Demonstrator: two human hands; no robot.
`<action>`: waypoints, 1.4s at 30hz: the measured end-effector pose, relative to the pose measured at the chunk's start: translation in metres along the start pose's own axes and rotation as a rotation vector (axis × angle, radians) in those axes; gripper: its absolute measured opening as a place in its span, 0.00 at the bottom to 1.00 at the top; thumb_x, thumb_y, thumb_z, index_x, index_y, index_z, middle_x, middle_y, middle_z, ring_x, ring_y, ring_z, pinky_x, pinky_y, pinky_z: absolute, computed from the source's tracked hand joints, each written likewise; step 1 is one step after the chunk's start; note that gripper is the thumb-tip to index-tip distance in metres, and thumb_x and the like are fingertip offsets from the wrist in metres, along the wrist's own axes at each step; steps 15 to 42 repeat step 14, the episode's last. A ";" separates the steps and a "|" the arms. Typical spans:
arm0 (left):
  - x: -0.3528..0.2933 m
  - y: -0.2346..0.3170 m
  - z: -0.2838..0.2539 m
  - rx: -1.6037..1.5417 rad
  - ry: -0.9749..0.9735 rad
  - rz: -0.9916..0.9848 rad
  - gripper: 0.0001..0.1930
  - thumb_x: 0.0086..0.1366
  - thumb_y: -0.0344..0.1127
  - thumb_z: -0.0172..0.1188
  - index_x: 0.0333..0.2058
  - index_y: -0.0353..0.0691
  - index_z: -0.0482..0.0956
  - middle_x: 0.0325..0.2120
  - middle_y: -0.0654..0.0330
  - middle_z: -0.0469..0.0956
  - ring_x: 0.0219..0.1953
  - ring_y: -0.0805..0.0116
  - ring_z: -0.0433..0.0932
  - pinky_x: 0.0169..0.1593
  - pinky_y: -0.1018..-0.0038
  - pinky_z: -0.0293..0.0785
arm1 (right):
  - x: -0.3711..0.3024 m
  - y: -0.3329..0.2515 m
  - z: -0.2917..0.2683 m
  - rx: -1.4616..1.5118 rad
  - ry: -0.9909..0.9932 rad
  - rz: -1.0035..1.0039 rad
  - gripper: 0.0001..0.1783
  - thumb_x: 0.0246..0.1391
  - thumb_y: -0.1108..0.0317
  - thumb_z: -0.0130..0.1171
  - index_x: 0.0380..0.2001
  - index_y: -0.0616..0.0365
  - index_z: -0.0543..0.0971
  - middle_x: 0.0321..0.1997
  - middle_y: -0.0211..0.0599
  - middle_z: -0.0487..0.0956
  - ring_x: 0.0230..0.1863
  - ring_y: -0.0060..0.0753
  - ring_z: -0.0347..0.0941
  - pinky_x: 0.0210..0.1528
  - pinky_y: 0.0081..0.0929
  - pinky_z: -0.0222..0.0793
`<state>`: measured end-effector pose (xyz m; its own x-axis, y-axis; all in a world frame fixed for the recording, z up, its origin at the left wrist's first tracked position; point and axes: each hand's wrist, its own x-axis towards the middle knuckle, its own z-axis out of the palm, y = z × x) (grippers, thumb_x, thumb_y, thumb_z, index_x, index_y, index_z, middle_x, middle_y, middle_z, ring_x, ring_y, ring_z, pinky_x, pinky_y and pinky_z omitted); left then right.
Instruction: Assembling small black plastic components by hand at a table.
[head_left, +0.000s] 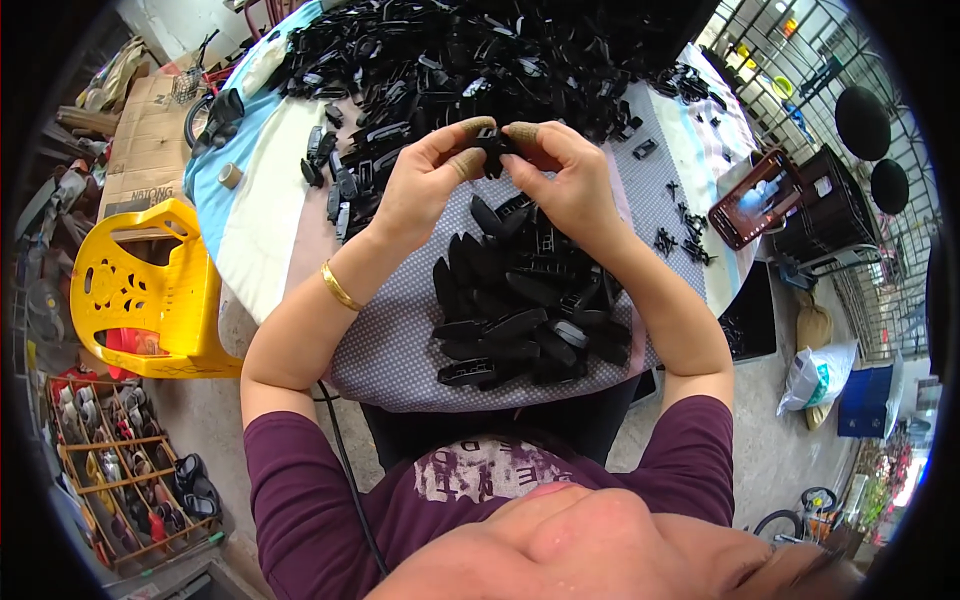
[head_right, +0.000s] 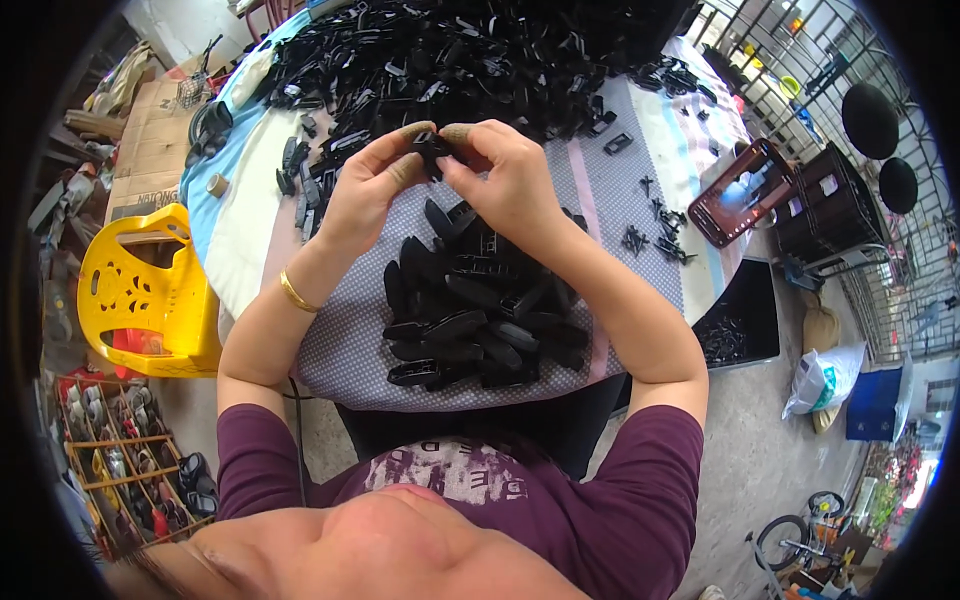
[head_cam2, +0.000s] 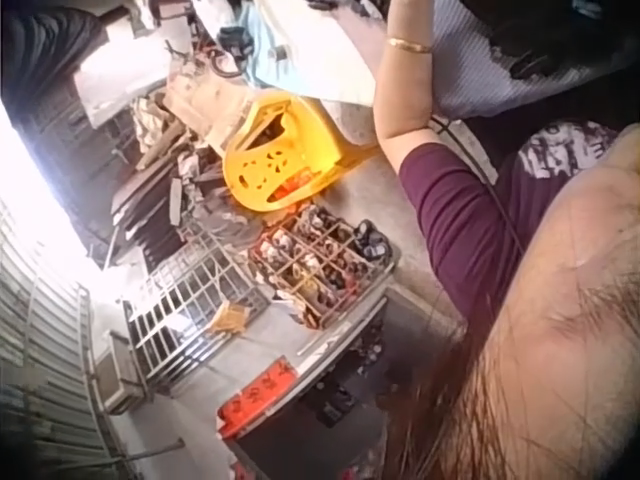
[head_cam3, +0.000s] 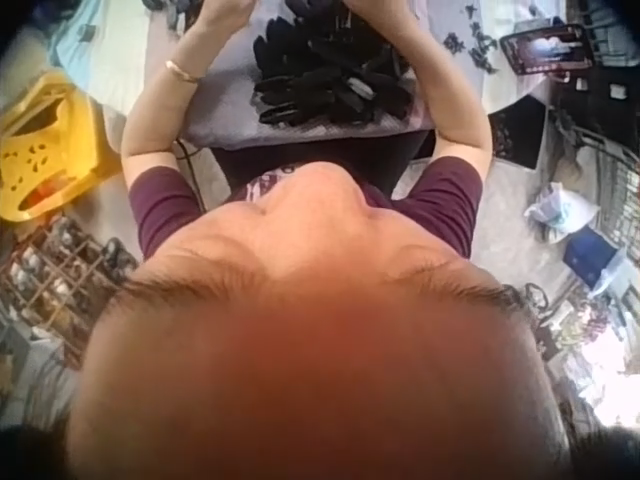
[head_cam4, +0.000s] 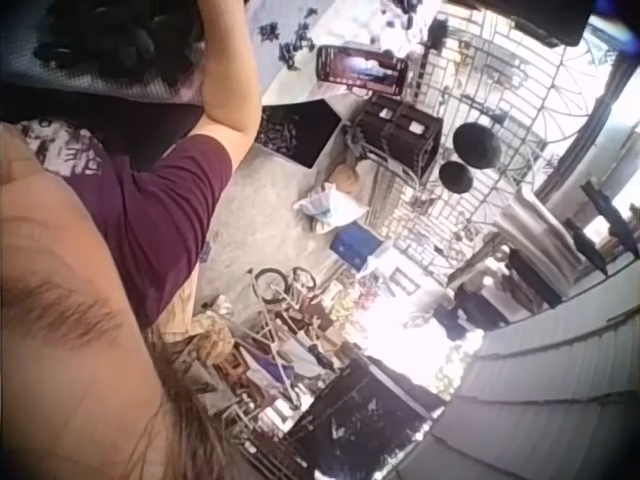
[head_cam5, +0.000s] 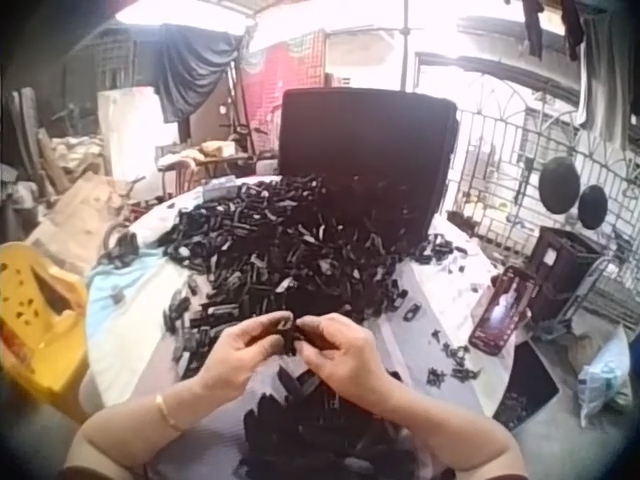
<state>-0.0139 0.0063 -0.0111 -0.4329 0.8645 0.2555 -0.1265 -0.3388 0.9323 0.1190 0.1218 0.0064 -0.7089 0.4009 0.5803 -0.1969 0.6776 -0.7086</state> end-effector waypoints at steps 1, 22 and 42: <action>0.000 0.001 -0.001 0.002 0.021 0.000 0.17 0.60 0.24 0.53 0.49 0.32 0.71 0.37 0.60 0.76 0.38 0.76 0.73 0.44 0.80 0.70 | 0.002 -0.002 0.001 0.024 0.006 -0.003 0.14 0.45 0.76 0.60 0.38 0.66 0.77 0.35 0.36 0.76 0.35 0.24 0.76 0.38 0.17 0.72; -0.005 0.004 0.018 0.001 0.090 0.026 0.17 0.59 0.24 0.55 0.48 0.29 0.71 0.39 0.56 0.77 0.40 0.74 0.74 0.47 0.80 0.71 | -0.007 -0.013 0.004 -0.405 0.058 -0.252 0.14 0.42 0.74 0.63 0.37 0.60 0.78 0.31 0.40 0.77 0.29 0.32 0.76 0.31 0.24 0.73; -0.005 0.004 0.018 0.001 0.090 0.026 0.17 0.59 0.24 0.55 0.48 0.29 0.71 0.39 0.56 0.77 0.40 0.74 0.74 0.47 0.80 0.71 | -0.007 -0.013 0.004 -0.405 0.058 -0.252 0.14 0.42 0.74 0.63 0.37 0.60 0.78 0.31 0.40 0.77 0.29 0.32 0.76 0.31 0.24 0.73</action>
